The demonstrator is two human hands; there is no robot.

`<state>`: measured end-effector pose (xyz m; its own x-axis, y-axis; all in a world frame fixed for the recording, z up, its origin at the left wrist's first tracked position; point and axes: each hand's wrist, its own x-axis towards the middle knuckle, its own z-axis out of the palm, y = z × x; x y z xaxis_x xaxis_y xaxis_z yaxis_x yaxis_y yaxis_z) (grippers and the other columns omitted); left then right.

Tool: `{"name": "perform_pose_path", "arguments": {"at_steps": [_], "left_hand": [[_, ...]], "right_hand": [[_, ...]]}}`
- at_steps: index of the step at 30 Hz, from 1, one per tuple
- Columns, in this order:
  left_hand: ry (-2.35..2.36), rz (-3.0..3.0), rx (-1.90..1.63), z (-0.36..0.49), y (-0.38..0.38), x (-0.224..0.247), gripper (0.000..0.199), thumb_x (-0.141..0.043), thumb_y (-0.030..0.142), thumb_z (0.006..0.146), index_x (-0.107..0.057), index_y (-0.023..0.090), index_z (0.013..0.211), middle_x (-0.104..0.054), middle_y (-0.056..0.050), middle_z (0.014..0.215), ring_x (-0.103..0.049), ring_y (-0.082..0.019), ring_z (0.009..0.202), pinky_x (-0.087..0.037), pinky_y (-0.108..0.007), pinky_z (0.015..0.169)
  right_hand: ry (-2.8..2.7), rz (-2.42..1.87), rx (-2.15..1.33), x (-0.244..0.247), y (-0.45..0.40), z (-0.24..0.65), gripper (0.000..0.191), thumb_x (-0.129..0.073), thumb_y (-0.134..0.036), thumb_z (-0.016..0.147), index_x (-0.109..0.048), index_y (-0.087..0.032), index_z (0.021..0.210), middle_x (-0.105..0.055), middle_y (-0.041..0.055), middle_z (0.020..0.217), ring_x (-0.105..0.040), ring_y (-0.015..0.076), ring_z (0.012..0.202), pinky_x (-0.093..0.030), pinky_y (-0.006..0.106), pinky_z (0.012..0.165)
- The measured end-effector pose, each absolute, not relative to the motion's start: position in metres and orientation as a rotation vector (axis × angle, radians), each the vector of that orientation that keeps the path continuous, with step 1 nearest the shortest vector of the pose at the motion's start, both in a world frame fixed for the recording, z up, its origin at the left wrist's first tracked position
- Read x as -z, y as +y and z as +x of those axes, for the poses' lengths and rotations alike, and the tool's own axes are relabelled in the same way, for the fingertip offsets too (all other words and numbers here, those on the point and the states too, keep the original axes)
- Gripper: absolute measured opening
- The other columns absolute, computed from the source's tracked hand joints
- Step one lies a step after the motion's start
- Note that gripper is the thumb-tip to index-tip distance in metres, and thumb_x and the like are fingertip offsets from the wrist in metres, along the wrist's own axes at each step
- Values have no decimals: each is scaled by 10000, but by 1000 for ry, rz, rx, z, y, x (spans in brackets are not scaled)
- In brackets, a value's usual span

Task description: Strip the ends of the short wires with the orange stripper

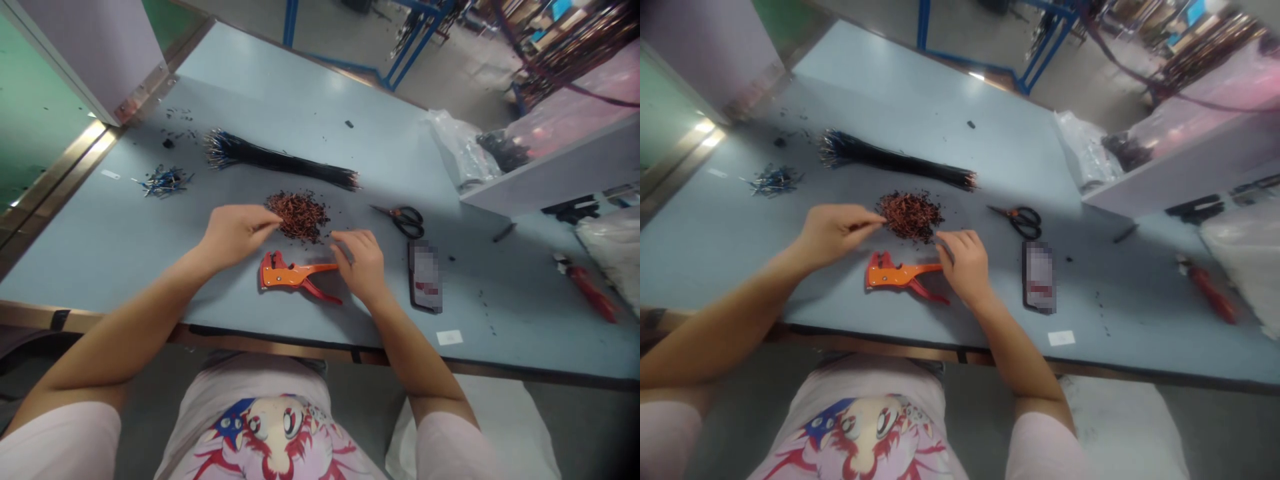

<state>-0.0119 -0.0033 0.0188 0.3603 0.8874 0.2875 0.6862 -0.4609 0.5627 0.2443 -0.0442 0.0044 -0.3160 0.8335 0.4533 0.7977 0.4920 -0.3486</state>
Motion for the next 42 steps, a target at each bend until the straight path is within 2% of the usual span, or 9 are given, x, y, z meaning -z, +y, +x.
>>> {"name": "perform_pose_path", "arguments": {"at_steps": [5,7,9,16,20,23,28,35,42], "left_hand": [[1521,1663,-1171,-15,7,-20,190,-592,316,755,-705,206,861,-704,-8,801,-616,-124,676,-482,-219,628],[1480,1553,-1210,-13,8,-21,169,-632,306,720,-705,204,833,-700,-8,786,-612,-122,673,-494,-221,630],[1434,1504,-1242,-12,8,-21,152,-661,293,693,-707,205,809,-696,-7,772,-610,-121,677,-500,-226,638],[1368,1412,-1248,-14,13,-15,157,-672,308,692,-681,171,769,-611,11,574,-504,-78,482,-397,-204,451],[1415,1395,-1356,-16,16,-10,184,-629,333,737,-671,184,837,-665,-6,719,-525,-77,542,-412,-202,485],[1393,1391,-1405,-11,12,-11,202,-603,354,760,-672,197,865,-693,-25,842,-578,-98,648,-462,-216,569],[1209,1573,-1263,10,-8,-10,174,-625,336,755,-700,188,808,-701,-32,813,-612,-131,741,-480,-254,682],[1095,1678,-1146,26,-22,0,143,-622,298,766,-701,179,764,-673,-26,733,-591,-120,672,-460,-244,632],[975,1655,-1028,30,-24,3,142,-599,252,779,-704,173,832,-686,-53,850,-624,-145,776,-483,-262,699]], "right_hand": [[-2478,-1352,-560,-14,-55,237,518,-655,-479,738,-540,-193,1153,-594,103,1089,-514,253,1005,-437,393,850],[-2591,-1373,-612,-15,-61,234,723,-734,-545,604,-511,-190,1193,-554,123,1132,-481,282,1034,-427,422,851],[-2629,-1428,-569,-14,-65,230,784,-772,-526,542,-505,-187,1196,-537,132,1129,-466,292,1032,-420,436,842],[-2540,-1483,-551,-15,-61,228,370,-675,-279,638,-608,-168,984,-604,92,950,-543,230,874,-442,359,767],[-2140,-1504,-851,-21,-53,238,369,-619,-251,649,-611,-158,1007,-634,82,976,-587,220,858,-458,354,784],[-1724,-1317,-1319,-20,-46,245,361,-520,-277,727,-582,-161,1063,-647,83,994,-599,226,923,-462,375,828],[-1087,-973,-1959,-17,-47,235,379,-346,-367,806,-524,-151,1061,-640,119,939,-630,221,789,-516,421,721],[-798,-804,-2211,-16,-59,224,289,-413,-402,873,-505,-167,1014,-605,66,863,-600,182,745,-529,419,712],[-754,-754,-2299,-19,-64,227,286,-413,-407,882,-507,-158,988,-589,54,832,-586,175,715,-527,452,705]]}}
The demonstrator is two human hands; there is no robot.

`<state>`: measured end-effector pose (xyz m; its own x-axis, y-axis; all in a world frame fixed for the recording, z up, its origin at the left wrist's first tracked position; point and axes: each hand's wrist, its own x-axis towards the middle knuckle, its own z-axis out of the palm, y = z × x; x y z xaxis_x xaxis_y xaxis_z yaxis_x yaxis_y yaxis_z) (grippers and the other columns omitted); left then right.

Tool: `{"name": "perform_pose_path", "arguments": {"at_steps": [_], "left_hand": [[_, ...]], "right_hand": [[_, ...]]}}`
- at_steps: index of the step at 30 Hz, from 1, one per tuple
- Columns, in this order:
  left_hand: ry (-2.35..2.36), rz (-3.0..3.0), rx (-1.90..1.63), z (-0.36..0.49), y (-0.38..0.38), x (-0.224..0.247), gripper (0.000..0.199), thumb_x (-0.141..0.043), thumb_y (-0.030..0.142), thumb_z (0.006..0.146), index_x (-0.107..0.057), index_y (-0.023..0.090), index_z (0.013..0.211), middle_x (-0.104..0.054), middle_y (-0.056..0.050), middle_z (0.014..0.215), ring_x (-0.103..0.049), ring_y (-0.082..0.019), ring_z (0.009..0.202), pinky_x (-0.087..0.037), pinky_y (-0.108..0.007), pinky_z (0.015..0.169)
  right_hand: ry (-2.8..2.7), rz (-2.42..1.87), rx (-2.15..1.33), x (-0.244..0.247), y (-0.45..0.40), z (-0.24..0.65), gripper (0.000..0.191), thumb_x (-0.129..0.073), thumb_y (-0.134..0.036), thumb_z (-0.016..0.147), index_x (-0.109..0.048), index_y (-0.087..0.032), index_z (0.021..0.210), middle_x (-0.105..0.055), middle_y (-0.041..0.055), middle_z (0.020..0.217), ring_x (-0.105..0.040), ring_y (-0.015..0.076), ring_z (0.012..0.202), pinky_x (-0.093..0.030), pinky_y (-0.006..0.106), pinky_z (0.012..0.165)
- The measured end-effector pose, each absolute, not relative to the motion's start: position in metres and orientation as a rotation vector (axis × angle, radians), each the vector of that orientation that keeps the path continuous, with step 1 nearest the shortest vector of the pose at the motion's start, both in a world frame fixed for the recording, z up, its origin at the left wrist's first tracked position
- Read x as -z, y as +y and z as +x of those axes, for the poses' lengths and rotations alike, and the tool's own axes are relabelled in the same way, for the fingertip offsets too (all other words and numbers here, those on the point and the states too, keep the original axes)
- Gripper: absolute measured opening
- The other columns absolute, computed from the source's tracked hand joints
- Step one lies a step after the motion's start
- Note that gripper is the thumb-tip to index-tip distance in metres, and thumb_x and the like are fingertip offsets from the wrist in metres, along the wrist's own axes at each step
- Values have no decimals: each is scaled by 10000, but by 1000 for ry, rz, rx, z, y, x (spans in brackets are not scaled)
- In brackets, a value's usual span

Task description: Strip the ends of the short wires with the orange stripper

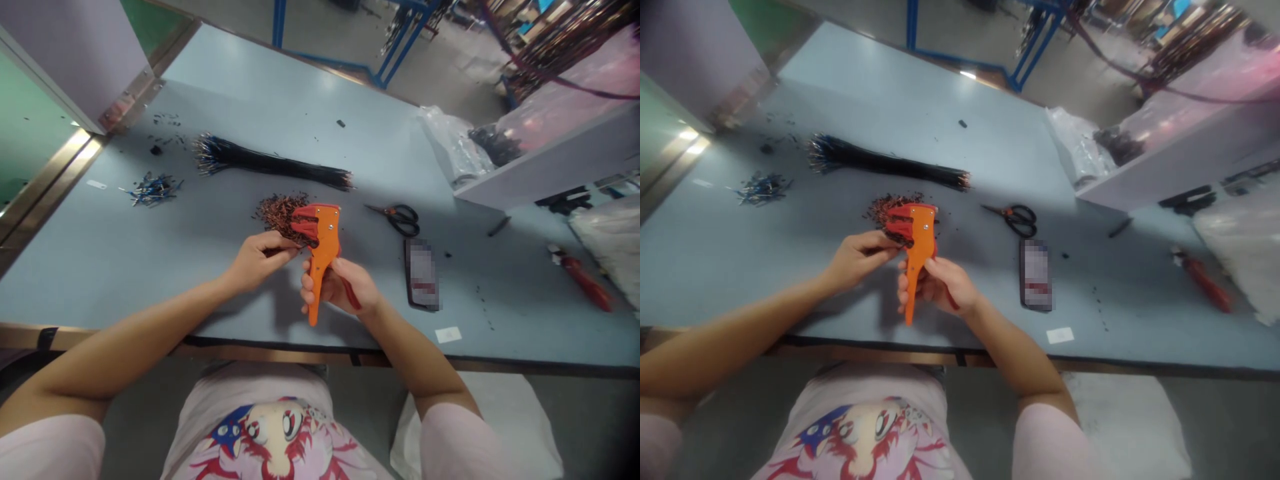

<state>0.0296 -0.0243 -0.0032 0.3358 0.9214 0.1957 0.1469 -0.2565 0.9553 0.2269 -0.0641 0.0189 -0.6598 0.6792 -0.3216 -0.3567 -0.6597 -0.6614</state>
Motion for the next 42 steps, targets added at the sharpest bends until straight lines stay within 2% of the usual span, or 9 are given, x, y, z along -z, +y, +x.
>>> {"name": "perform_pose_path", "arguments": {"at_steps": [8,17,33,42], "left_hand": [[918,1632,-1040,33,-27,5,145,-612,247,780,-705,172,862,-682,-59,847,-618,-139,756,-474,-256,669],[900,1656,-1058,34,-29,10,143,-633,280,771,-705,175,836,-663,-35,756,-595,-115,664,-452,-228,594],[853,1736,-1044,34,-29,10,130,-615,269,793,-712,192,831,-643,-17,715,-579,-101,651,-437,-217,607],[857,1748,-1017,33,-28,11,125,-616,242,793,-712,179,842,-654,-20,742,-587,-98,675,-441,-210,634]], "right_hand": [[-771,-657,-2340,-14,-66,227,316,-430,-436,881,-496,-147,988,-588,29,771,-588,161,634,-540,414,622],[-812,-710,-2334,-15,-68,226,319,-379,-478,902,-452,-169,929,-559,-3,684,-556,130,531,-544,366,523],[-834,-638,-2331,-13,-69,226,303,-448,-477,881,-448,-175,892,-555,-23,656,-547,109,491,-546,318,496],[-847,-705,-2288,-15,-70,223,308,-474,-477,865,-452,-170,856,-538,-43,588,-492,89,405,-506,275,413]]}}
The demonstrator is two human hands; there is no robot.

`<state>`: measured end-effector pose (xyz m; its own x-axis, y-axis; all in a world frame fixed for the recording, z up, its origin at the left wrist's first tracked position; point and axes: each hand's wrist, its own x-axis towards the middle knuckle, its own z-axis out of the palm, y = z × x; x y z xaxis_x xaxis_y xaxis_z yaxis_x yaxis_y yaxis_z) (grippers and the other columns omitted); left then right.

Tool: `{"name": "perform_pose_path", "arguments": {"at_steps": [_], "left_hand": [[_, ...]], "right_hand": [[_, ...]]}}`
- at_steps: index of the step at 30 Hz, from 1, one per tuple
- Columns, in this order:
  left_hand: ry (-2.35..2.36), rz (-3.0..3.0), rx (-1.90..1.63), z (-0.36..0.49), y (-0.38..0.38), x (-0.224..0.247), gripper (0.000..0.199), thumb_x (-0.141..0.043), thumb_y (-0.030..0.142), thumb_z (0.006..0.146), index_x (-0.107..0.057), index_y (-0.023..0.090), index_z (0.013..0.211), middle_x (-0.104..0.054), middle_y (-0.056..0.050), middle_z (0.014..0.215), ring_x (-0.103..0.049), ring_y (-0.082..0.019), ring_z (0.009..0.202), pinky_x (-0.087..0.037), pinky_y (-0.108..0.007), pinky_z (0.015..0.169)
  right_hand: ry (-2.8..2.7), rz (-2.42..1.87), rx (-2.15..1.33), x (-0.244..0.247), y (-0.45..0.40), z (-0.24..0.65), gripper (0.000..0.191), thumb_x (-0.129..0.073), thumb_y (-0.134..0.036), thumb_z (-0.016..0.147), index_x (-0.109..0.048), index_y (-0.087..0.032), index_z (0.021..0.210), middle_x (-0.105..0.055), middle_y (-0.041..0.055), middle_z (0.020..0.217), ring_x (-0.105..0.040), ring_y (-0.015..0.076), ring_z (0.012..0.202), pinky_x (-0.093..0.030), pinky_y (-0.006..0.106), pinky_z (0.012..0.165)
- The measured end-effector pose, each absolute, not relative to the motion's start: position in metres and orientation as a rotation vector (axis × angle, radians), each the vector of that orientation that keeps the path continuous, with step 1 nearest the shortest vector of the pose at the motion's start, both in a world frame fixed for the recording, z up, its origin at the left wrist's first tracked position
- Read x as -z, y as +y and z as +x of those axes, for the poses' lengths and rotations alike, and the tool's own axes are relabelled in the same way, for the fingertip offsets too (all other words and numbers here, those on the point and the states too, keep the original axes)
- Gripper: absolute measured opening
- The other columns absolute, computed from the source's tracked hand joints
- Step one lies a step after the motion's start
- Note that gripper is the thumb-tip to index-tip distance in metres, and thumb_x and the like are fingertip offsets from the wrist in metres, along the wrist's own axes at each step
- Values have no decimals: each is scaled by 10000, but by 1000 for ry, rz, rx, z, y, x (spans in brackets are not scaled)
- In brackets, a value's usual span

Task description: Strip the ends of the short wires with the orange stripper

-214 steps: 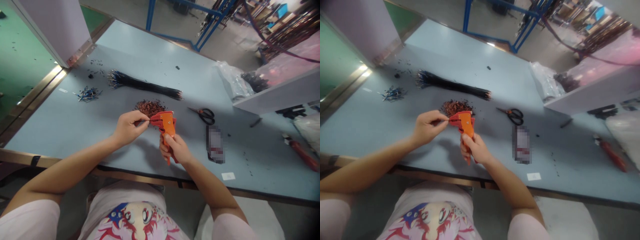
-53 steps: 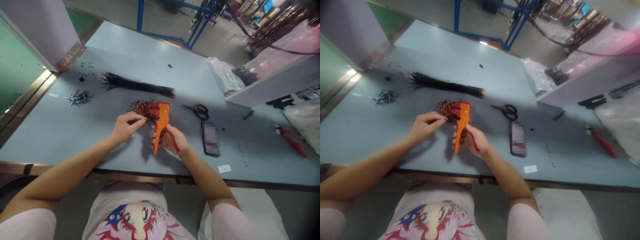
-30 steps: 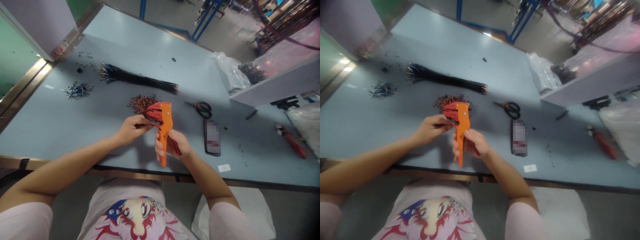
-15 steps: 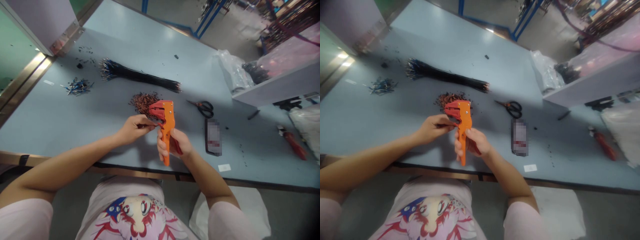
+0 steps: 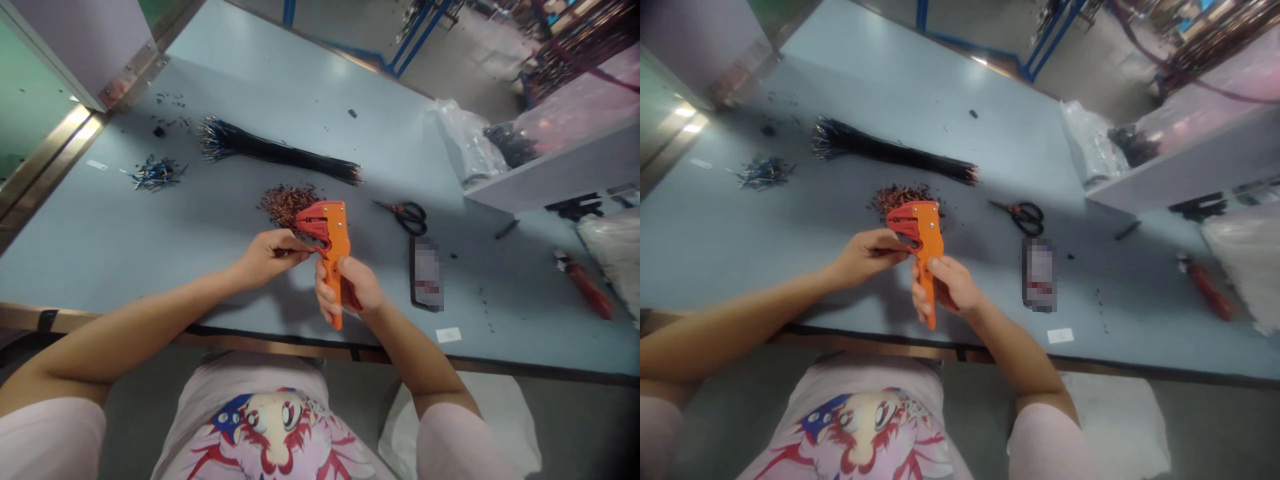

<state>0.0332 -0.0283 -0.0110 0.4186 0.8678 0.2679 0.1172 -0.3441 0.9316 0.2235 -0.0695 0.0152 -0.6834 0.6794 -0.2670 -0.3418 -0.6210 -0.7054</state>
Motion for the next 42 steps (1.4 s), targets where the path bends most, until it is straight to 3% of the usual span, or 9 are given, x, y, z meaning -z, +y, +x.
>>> {"name": "perform_pose_path", "arguments": {"at_steps": [7,10,13,15,22,25,29,33,42], "left_hand": [[924,1804,-993,31,-26,12,151,-602,272,804,-705,171,850,-676,-39,806,-613,-124,744,-458,-229,686],[1089,2009,-950,22,-19,12,164,-576,281,818,-704,189,865,-659,-24,788,-596,-119,715,-437,-228,661],[1367,2263,-812,8,-8,9,189,-536,281,833,-699,213,901,-656,-29,849,-600,-151,786,-419,-246,657],[1549,2344,-703,0,0,6,214,-506,284,841,-690,223,932,-656,-37,906,-602,-179,848,-416,-257,654],[1755,2349,-588,-12,14,8,257,-438,303,860,-668,236,953,-663,-31,957,-605,-204,882,-427,-266,634],[1832,2311,-600,-15,19,12,293,-398,290,876,-657,237,1003,-657,-44,994,-606,-208,894,-442,-278,665],[1983,2218,-638,-28,30,15,319,-371,274,885,-644,254,1049,-639,-48,1054,-595,-211,944,-446,-283,707],[2158,2132,-613,-47,42,23,307,-368,266,886,-648,212,1001,-640,-68,1024,-589,-215,941,-436,-284,713],[2224,2142,-455,-49,39,27,320,-313,255,936,-578,121,1054,-584,-128,1073,-561,-186,904,-408,-275,717]], "right_hand": [[-763,-719,-2259,-16,-65,223,344,-357,-485,917,-459,-181,792,-424,-89,469,-288,38,290,-375,162,301],[-708,-775,-2244,-15,-57,227,368,-308,-506,920,-478,-188,848,-483,-60,534,-397,70,352,-456,221,372],[-653,-829,-2186,-15,-46,233,426,-277,-536,906,-508,-180,944,-581,10,715,-569,142,570,-546,354,570],[-634,-849,-2154,-14,-41,236,454,-270,-537,900,-526,-169,968,-600,40,791,-604,177,680,-545,408,667],[-825,-982,-2036,-11,-41,240,376,-388,-492,865,-533,-174,1004,-616,62,863,-622,193,740,-523,409,724],[-1183,-1156,-1759,-14,-49,241,366,-419,-488,866,-493,-189,1063,-614,81,920,-625,209,771,-519,395,698],[-1909,-1359,-1022,-15,-65,233,350,-412,-409,895,-471,-186,1159,-602,104,1010,-584,223,874,-468,403,794],[-2487,-1239,-369,-1,-78,210,434,-543,-373,830,-489,-141,1192,-573,158,1110,-513,290,996,-399,438,869],[-2670,-1194,-104,16,-84,186,447,-564,-489,796,-554,-153,1091,-566,125,1028,-451,266,965,-324,390,862]]}}
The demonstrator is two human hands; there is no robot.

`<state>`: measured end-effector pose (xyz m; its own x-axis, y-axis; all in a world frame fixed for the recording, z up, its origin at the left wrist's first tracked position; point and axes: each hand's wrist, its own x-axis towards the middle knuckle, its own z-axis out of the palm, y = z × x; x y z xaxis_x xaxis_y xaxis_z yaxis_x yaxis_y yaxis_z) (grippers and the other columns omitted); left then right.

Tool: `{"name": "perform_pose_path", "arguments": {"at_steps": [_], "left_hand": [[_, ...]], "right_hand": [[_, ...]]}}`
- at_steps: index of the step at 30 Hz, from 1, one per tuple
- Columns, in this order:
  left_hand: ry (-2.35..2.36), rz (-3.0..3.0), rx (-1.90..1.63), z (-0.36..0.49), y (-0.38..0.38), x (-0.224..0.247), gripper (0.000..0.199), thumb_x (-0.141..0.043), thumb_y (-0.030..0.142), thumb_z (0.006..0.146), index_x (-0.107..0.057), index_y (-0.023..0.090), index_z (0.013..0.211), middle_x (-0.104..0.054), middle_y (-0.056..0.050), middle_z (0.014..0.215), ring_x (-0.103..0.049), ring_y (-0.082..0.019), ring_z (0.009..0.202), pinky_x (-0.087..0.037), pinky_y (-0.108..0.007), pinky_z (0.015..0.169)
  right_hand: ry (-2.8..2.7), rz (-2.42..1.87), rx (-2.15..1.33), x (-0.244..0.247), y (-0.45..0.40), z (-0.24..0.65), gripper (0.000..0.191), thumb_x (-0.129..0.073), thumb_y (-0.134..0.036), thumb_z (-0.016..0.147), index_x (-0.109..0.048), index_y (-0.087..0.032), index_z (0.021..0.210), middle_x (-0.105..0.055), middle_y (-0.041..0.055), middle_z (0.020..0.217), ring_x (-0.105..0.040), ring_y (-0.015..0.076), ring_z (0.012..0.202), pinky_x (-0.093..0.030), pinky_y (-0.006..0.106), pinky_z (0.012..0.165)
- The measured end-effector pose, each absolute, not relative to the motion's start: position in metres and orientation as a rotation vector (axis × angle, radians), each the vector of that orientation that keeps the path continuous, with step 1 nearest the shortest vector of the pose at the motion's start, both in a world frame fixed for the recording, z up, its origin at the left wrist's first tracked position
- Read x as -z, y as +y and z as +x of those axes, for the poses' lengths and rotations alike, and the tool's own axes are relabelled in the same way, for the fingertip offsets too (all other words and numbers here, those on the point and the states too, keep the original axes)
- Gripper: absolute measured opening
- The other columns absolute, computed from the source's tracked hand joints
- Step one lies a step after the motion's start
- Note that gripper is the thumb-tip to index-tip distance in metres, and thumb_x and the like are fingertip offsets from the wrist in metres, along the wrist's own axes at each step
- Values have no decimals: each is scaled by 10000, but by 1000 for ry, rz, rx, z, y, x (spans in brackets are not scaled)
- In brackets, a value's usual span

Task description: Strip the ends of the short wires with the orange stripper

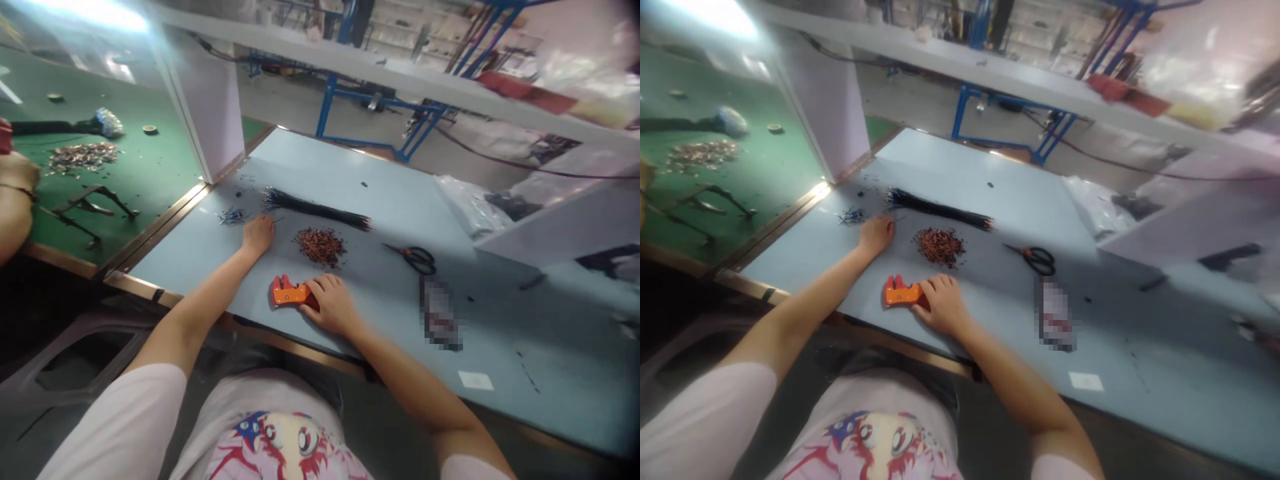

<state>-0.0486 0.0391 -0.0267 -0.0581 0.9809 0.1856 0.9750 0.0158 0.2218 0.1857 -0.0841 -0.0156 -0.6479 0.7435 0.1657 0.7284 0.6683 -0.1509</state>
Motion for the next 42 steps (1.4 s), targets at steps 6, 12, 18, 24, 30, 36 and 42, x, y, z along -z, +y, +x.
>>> {"name": "perform_pose_path", "arguments": {"at_steps": [6,12,18,24,30,36,42], "left_hand": [[2072,2279,-353,-50,-5,10,335,-302,266,954,-566,76,1029,-583,-112,1013,-567,-152,856,-420,-263,733],[2220,2174,-299,-69,-70,16,294,-331,241,929,-584,131,1032,-584,-117,1035,-590,-180,928,-441,-267,751],[2239,2120,-324,-72,-90,15,364,-285,324,942,-581,141,1049,-574,-123,1082,-577,-210,990,-445,-300,798],[2175,2119,-380,-71,-86,12,344,-310,319,932,-589,138,1019,-595,-125,1051,-593,-222,972,-462,-317,801],[2162,2091,-439,-72,-84,13,268,-368,277,902,-597,152,965,-628,-108,958,-630,-224,888,-496,-327,752],[2149,2068,-405,-71,-82,16,243,-380,301,894,-573,176,972,-632,-98,958,-636,-216,855,-510,-325,711],[2147,2057,-361,-73,-81,19,202,-380,280,901,-555,181,918,-631,-77,896,-624,-197,845,-484,-297,711]], "right_hand": [[-2662,-1185,-10,14,-88,182,426,-532,-479,810,-563,-135,1061,-561,129,993,-442,252,941,-307,358,835],[-2612,-1156,82,20,-93,182,386,-511,-431,840,-572,-137,1082,-576,127,1001,-463,248,949,-310,339,828],[-2619,-1150,126,22,-92,181,377,-507,-418,844,-587,-126,1068,-600,129,993,-493,254,947,-339,334,811],[-2597,-1102,191,28,-89,183,371,-517,-399,843,-585,-128,1087,-620,128,1002,-530,257,940,-377,352,803],[-2552,-906,306,45,-77,192,331,-537,-385,834,-578,-146,1060,-638,115,944,-573,267,865,-439,379,745],[-2462,-793,329,63,-64,201,364,-528,-462,803,-580,-187,1036,-650,128,916,-596,302,801,-466,423,687],[-2490,-832,259,55,-73,200,363,-524,-445,821,-566,-187,1073,-647,123,942,-588,292,830,-456,423,728]]}}
